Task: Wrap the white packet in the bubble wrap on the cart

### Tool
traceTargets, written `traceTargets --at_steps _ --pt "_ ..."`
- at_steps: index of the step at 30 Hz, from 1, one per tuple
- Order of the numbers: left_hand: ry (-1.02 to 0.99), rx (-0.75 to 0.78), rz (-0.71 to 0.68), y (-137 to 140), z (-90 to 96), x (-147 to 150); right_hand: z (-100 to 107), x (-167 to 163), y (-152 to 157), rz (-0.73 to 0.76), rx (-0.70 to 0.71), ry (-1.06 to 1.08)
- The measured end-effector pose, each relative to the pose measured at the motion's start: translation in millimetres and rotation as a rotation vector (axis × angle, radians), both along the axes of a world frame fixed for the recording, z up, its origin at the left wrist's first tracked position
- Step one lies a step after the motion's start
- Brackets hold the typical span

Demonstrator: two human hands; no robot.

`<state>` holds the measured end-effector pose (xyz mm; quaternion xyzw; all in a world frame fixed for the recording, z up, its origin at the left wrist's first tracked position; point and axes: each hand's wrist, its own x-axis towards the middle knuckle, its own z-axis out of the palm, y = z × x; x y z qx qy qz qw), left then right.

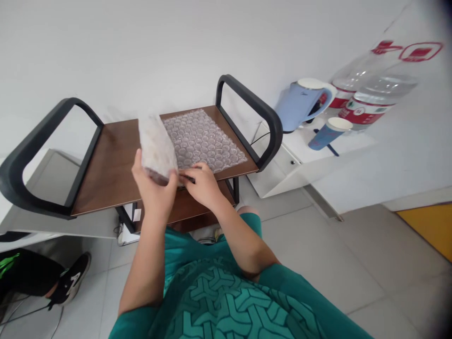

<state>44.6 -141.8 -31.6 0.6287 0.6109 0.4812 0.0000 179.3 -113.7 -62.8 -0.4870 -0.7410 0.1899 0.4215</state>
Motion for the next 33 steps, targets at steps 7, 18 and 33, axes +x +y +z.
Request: traceTargets --at_steps 7,18,33 --pt "0.264 0.033 -0.060 28.2 -0.3 52.8 -16.6 19.9 -13.8 -0.349 0.348 0.284" --pt "0.391 -0.281 -0.467 41.8 10.8 43.1 -11.4 54.6 13.8 -0.223 0.266 -0.123" --pt "-0.725 -0.588 -0.354 174.5 83.3 -42.7 -0.4 16.5 -8.7 -0.041 0.305 -0.268"
